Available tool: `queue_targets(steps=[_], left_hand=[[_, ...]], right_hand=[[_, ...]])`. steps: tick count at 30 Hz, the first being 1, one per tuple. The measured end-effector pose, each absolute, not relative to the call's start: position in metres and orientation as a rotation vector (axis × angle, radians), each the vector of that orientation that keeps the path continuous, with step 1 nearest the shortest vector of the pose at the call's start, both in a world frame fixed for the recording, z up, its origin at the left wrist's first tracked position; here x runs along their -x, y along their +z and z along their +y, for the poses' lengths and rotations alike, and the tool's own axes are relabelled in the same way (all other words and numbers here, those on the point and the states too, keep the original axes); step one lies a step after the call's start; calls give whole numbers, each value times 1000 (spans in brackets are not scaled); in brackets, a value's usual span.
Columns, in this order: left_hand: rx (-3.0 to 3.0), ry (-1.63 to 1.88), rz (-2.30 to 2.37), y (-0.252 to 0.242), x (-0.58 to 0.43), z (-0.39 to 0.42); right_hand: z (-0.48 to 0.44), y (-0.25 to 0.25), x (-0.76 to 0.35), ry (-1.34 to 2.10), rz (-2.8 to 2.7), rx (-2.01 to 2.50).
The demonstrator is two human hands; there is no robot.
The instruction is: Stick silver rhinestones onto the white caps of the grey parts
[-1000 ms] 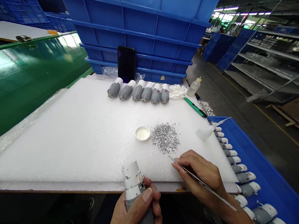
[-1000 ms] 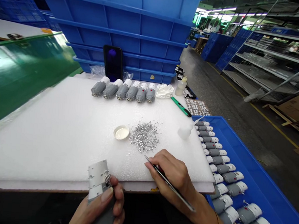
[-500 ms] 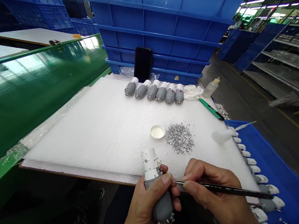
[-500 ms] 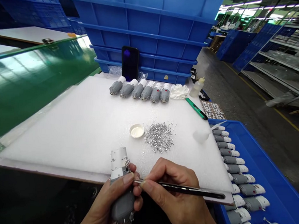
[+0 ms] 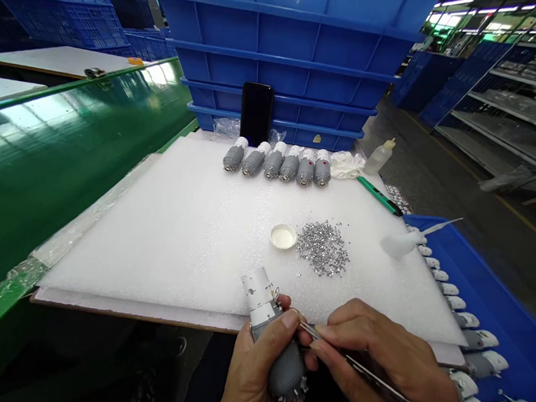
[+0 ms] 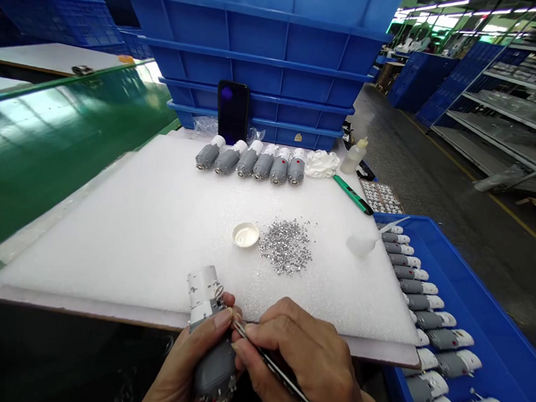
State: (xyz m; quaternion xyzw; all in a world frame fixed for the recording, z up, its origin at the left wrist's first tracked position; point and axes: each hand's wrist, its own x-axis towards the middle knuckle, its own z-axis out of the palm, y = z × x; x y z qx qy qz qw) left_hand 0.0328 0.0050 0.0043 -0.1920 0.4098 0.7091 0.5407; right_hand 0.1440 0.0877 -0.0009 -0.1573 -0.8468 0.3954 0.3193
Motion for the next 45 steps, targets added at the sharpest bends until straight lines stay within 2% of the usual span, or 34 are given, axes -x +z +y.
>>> queue_targets(steps=[4,8,12,27,32,40,45], left_hand=[[378,1715,1036,3,-31,6],[255,1726,1049,-3,-26,7],[217,1787,1057,-10,-19,7],[258,1790,950,-15,-7,4],[251,1815,952,-12,-7,3],[100,1709,1011,-27,-6,-5],[7,1649,1053,-32,-4,-10]], right_hand=[[93,2,-140,1205,-2140,558],[116,3,-130,1646,-1888,792],[140,-1,-115,2007,-1613,827],[139,-2,-96,2399,-1343,760],[140,-1,-94,2273,-1483,767],[174,2,-68,1449,-2193,915],[175,0,-58,1331,-2319,940]])
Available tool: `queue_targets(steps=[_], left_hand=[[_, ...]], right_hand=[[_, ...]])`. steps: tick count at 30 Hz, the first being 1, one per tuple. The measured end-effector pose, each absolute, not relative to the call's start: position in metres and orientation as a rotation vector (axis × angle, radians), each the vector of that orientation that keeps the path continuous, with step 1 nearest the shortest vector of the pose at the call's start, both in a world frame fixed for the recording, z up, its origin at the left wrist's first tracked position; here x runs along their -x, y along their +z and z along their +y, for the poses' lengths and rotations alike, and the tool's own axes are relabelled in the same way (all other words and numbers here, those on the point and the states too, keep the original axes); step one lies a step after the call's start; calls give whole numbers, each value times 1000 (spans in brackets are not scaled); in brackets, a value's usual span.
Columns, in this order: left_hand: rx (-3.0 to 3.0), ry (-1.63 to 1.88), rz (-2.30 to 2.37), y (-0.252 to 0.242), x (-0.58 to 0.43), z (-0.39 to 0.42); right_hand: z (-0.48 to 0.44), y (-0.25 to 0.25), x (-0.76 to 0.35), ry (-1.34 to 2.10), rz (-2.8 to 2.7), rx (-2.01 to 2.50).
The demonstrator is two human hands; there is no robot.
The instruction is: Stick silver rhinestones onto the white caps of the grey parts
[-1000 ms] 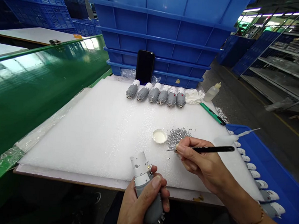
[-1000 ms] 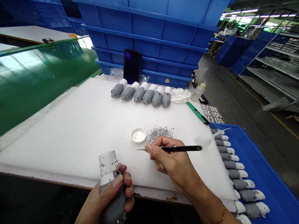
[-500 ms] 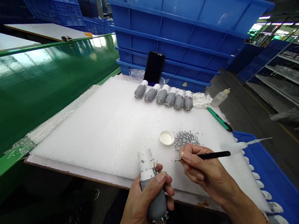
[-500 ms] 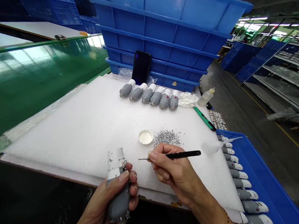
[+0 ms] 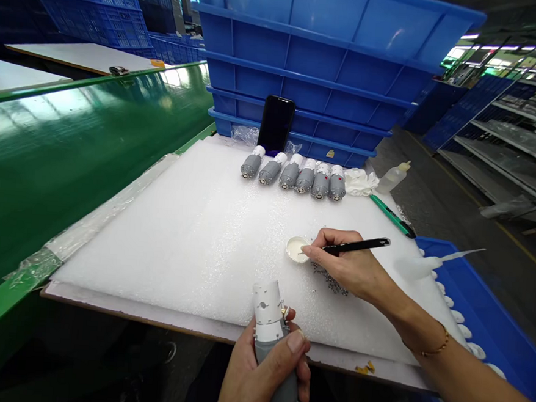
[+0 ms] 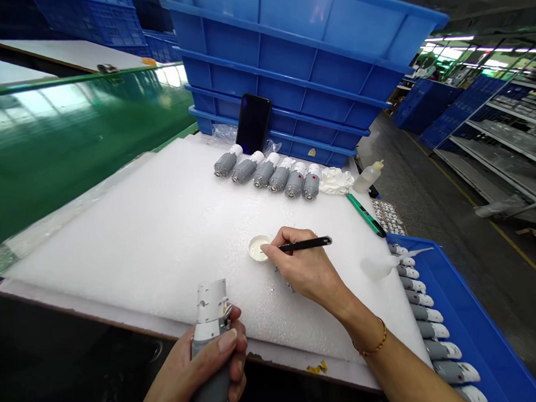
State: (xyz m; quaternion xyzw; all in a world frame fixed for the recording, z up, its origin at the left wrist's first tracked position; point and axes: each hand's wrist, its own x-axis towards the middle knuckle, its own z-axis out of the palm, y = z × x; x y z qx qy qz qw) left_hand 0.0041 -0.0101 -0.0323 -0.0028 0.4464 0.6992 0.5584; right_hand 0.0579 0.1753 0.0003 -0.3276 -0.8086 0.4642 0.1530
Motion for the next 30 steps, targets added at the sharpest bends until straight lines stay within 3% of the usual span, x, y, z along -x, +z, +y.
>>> queue_targets(steps=[13,19,23,30], left_hand=[[-75,1605,1026,-36,-1,-14],[-58,1601,766,-30,-3,-17],[-6,1522,604,-30,-8,-20],[128,1562,587,-24,-11,-18]], right_hand=[[174,4,-55,1284,-2372,947],[172,9,-70,1581,-2071,812],[166,9,-80,1408,-2078,839],[129,18,-112,1878,-1717,777]])
